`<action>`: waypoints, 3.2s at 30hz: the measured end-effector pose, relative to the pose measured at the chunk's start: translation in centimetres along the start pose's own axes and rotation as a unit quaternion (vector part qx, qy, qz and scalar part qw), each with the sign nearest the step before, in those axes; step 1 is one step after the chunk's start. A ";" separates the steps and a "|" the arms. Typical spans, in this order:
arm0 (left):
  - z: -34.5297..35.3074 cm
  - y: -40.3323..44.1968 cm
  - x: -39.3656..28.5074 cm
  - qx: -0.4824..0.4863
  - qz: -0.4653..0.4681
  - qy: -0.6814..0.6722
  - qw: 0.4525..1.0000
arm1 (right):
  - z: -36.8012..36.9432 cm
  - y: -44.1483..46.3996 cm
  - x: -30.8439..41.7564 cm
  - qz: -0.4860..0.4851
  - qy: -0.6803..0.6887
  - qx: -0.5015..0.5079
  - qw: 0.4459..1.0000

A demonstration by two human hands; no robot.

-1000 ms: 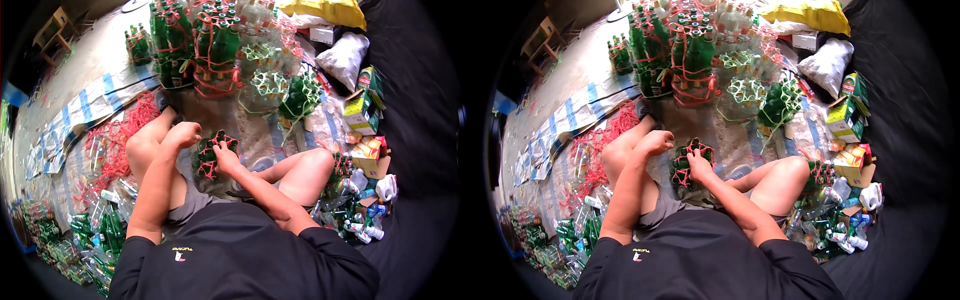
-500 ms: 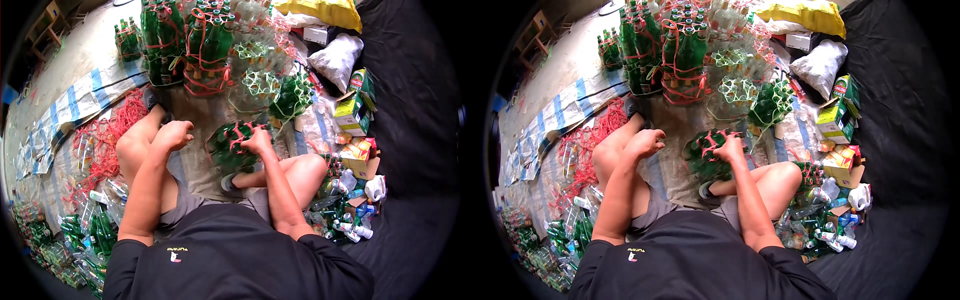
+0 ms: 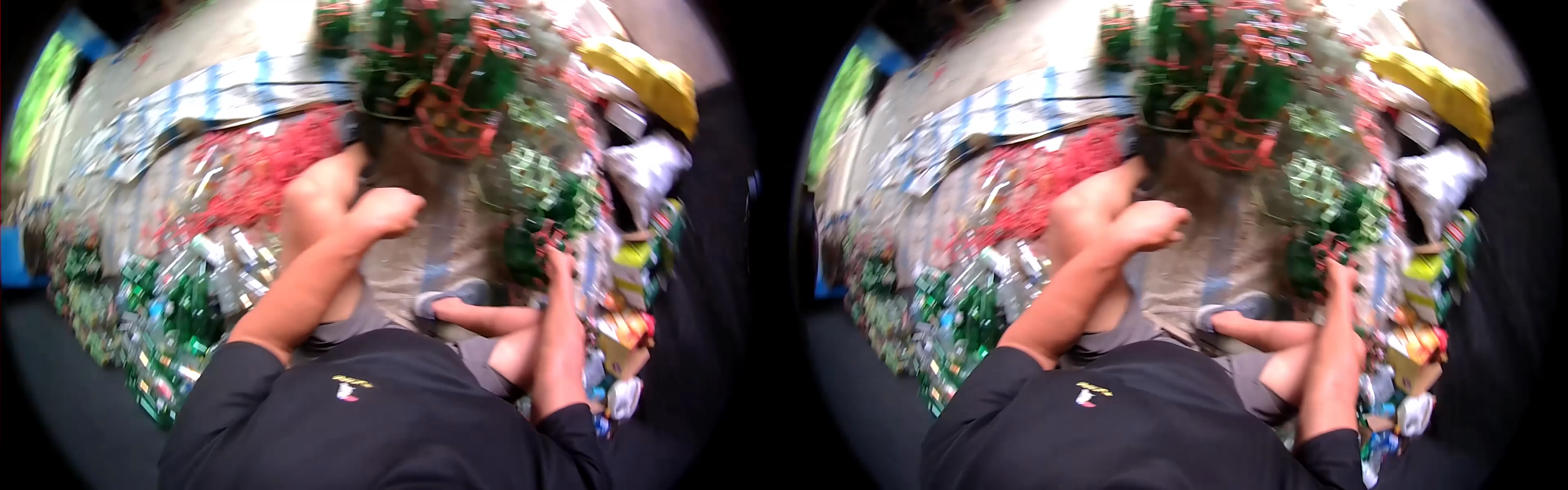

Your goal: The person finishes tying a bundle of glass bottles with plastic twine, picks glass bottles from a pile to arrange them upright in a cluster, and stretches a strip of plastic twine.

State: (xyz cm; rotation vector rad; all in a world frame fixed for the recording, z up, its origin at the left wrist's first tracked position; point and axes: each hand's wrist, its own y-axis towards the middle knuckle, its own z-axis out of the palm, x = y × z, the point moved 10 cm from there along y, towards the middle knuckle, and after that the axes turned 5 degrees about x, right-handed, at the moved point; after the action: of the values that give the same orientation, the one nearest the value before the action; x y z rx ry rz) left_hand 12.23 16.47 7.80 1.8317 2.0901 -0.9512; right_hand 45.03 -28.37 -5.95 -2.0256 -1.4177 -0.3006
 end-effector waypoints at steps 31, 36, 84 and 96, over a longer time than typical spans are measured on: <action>-9.5 -26.9 13.7 -0.555 -0.102 -0.308 0.766 | -3.9 0.2 4.8 0.021 0.028 0.282 0.959; 21.1 -38.2 34.0 -0.328 -0.533 -0.336 0.704 | -8.6 -0.7 4.2 -0.012 -0.004 0.276 0.961; -18.0 -13.7 -8.4 -0.420 0.146 -0.136 0.885 | -6.7 -38.2 28.1 -0.393 0.241 0.390 0.797; 2.9 0.4 -4.7 -0.143 0.080 -0.077 0.983 | 3.1 -34.5 21.7 -0.396 0.003 0.231 0.889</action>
State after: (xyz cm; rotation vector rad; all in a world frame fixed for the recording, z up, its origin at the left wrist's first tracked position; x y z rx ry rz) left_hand 12.85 10.97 8.01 1.6914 1.8457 -0.6885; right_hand 21.86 -2.65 15.76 -0.9948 -2.0310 -0.2656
